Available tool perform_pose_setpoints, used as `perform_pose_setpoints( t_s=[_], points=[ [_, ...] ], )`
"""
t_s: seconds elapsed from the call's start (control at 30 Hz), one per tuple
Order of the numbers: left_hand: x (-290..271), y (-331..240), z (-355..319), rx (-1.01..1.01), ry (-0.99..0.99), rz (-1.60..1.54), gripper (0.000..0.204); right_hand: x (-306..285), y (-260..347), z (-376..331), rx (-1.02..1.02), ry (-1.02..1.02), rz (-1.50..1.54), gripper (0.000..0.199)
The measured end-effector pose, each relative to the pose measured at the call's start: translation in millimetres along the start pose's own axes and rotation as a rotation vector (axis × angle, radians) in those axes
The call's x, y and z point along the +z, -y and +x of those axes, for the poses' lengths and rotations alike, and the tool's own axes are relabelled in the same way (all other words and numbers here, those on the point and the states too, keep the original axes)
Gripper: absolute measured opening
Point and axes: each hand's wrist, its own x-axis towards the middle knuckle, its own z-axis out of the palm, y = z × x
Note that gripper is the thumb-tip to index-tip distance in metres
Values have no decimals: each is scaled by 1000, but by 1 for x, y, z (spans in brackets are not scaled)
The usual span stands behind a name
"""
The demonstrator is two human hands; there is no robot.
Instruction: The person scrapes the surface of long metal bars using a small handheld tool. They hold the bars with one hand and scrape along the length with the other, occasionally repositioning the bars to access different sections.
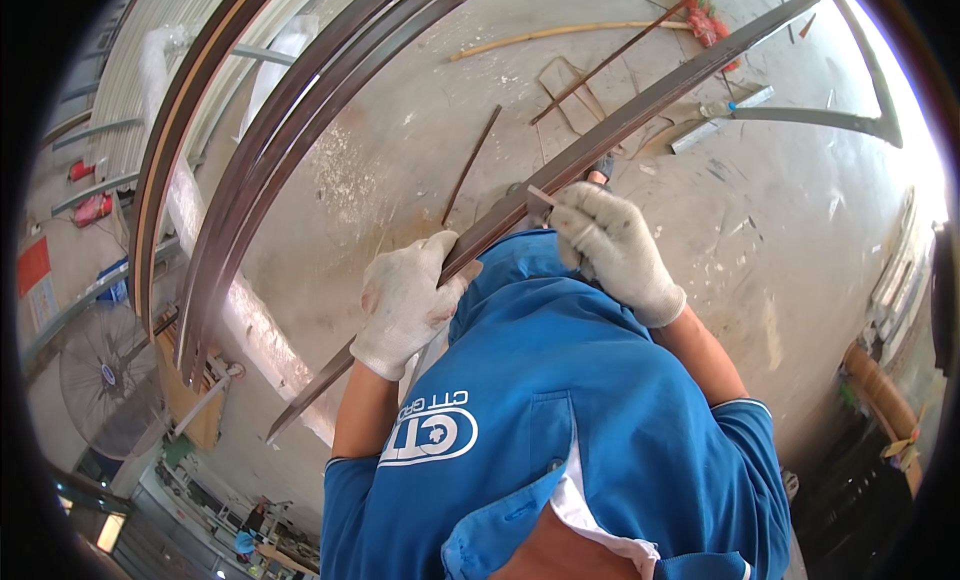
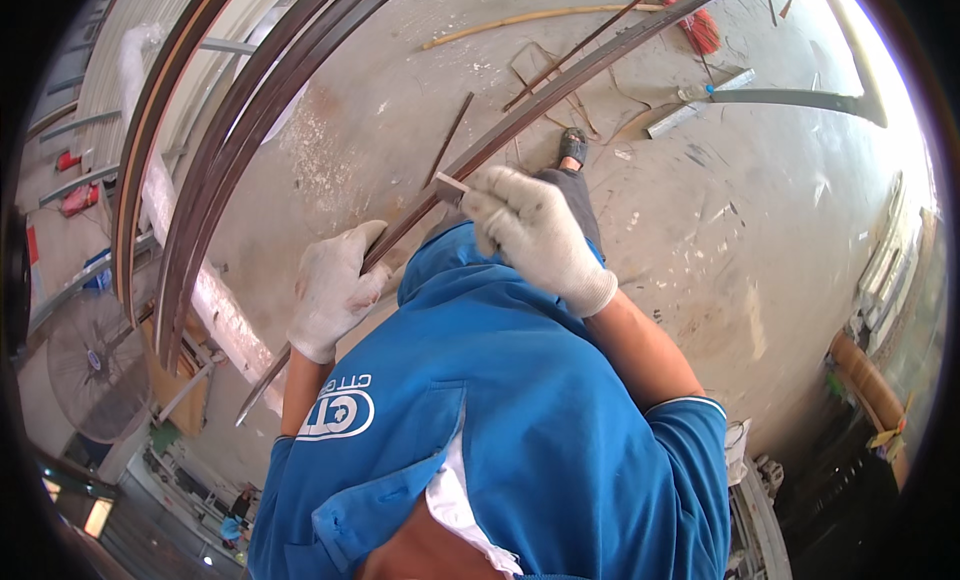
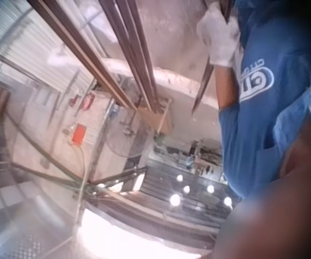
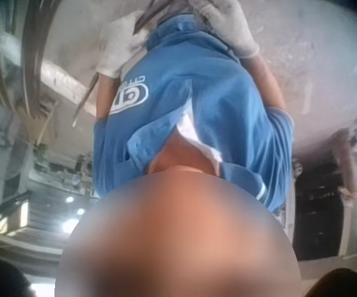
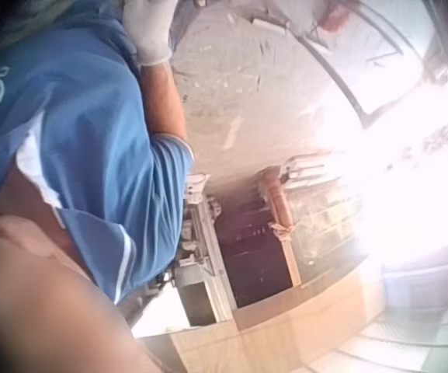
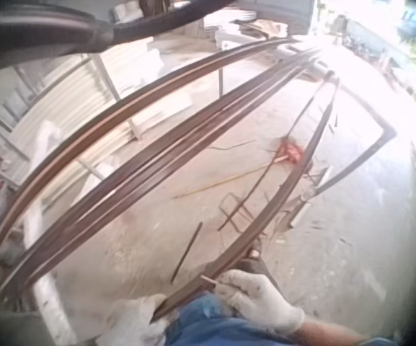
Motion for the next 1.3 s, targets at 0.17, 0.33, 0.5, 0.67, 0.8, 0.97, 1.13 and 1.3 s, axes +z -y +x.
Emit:
perform_pose_setpoints(
  t_s=[0.17,0.33,0.5,0.67,0.8,0.97,1.13,1.3],
  points=[
    [-4,-6,3,24,-26,-21,37,-37,6,10,-32,-186,188,20],
    [-7,-8,4,-9,5,-53,41,-119,2,39,-185,-388,252,19],
    [-16,-22,7,-61,46,-134,63,-170,22,46,-281,-666,616,23],
    [0,-37,26,-22,-39,-2,68,-125,31,10,-106,-298,47,26],
    [0,-37,27,-9,-76,-3,63,-70,29,-4,149,90,36,21],
    [3,-37,27,8,-104,30,60,-49,29,-2,206,97,3,21],
    [3,-34,27,-3,-59,41,61,-43,27,-4,128,36,-43,23],
    [5,-31,27,49,-120,26,61,-39,26,-5,110,-13,-24,25]
  ],
)
